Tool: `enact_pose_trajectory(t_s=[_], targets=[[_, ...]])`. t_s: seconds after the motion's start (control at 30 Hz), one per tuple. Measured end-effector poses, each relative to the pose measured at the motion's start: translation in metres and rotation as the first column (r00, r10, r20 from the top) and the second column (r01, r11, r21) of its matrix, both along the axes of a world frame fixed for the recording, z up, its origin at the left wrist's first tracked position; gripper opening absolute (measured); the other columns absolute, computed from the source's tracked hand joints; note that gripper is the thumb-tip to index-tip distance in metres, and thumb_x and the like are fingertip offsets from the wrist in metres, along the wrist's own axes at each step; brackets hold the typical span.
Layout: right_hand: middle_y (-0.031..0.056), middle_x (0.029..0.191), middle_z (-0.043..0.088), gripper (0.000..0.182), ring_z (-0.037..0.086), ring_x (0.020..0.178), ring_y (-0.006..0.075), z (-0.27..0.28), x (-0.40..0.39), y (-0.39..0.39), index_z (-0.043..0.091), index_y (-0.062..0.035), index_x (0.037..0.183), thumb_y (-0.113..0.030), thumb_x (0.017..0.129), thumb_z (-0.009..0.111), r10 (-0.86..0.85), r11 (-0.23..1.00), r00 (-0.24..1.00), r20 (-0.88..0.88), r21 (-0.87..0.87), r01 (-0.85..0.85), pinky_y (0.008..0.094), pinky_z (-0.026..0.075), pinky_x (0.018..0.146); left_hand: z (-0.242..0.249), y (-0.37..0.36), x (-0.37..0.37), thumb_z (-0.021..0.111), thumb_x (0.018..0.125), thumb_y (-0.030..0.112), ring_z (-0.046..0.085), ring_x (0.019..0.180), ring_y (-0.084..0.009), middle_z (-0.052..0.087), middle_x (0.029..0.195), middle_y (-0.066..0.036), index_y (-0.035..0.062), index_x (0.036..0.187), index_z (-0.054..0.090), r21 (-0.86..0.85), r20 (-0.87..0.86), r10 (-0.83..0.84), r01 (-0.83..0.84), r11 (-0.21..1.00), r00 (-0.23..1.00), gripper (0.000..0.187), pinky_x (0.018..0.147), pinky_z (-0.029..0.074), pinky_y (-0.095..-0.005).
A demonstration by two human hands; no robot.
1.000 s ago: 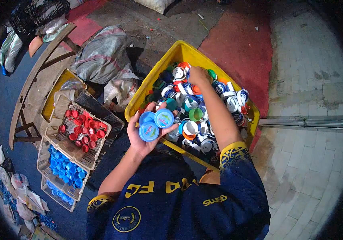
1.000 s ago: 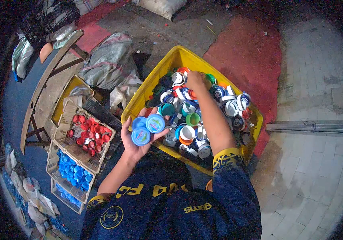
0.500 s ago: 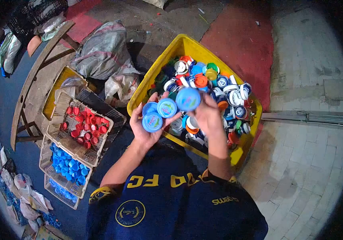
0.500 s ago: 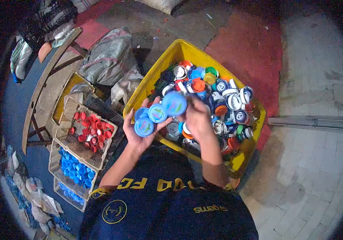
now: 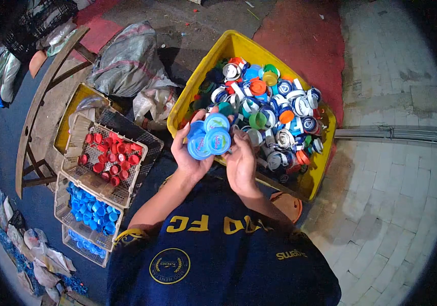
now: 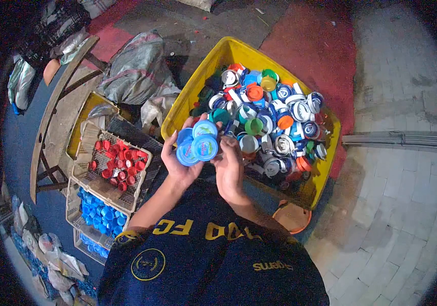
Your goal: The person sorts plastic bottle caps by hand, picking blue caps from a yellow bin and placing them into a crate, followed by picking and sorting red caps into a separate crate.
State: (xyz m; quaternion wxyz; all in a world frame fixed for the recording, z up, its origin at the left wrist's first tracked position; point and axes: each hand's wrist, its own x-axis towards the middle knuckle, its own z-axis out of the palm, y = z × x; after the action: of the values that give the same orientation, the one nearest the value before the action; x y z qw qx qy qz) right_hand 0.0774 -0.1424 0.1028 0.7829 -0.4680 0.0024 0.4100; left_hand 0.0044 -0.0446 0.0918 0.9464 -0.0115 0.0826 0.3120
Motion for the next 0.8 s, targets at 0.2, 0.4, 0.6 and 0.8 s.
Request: enact_pose_trajectory(t_s=[0.2,0.4,0.6,0.8], targets=[[0.0088,0.128,0.058,0.039,0.052,0.125,0.0208,-0.015,-0.031,0.013,0.053,-0.0057,0.129,-0.033,0.104,0.045,-0.080,0.991,0.982,0.170,0.124,0.060,0.0385,0.038,0.109,-0.009,-0.009,-0.025,0.051,0.094,0.046,0.047,0.135,-0.0359,0.051,0.146,-0.017,0.0050,0.137,0.051,-0.061,-0.044,0.020,-0.023,0.998,0.999,0.060,0.118,0.032,-0.0489],[0.0124,0.137,0.051,0.044,0.047,0.131,0.0247,-0.016,-0.078,0.010,0.049,-0.0025,0.132,-0.034,0.101,0.044,-0.163,0.982,0.937,0.308,0.141,0.125,0.0408,0.033,0.114,-0.006,-0.025,-0.066,0.049,0.094,0.050,0.046,0.136,-0.0328,0.047,0.151,-0.017,0.0078,0.141,0.049,-0.073,-0.050,0.020,-0.024,0.997,0.999,0.063,0.117,0.032,-0.0474],[0.0142,0.145,0.045,0.054,0.043,0.136,0.0269,-0.020,-0.134,-0.023,0.046,-0.0012,0.141,-0.038,0.102,0.041,-0.021,0.970,0.948,0.318,0.237,-0.058,0.0430,0.029,0.117,-0.006,-0.069,-0.126,0.050,0.093,0.052,0.050,0.132,-0.0331,0.051,0.146,-0.016,0.0069,0.141,0.047,-0.077,-0.108,0.156,-0.165,0.983,0.982,0.066,0.115,0.034,-0.0481],[0.0182,0.146,0.048,0.064,0.046,0.136,0.0305,-0.029,-0.229,-0.069,0.039,0.0026,0.147,-0.044,0.102,0.038,0.245,0.957,0.958,0.148,0.120,-0.263,0.0453,0.033,0.115,-0.015,-0.137,-0.227,0.050,0.093,0.046,0.059,0.121,-0.0317,0.061,0.133,-0.016,0.0026,0.129,0.058,-0.043,-0.181,0.395,-0.408,0.912,0.901,0.057,0.109,0.042,-0.0448]])
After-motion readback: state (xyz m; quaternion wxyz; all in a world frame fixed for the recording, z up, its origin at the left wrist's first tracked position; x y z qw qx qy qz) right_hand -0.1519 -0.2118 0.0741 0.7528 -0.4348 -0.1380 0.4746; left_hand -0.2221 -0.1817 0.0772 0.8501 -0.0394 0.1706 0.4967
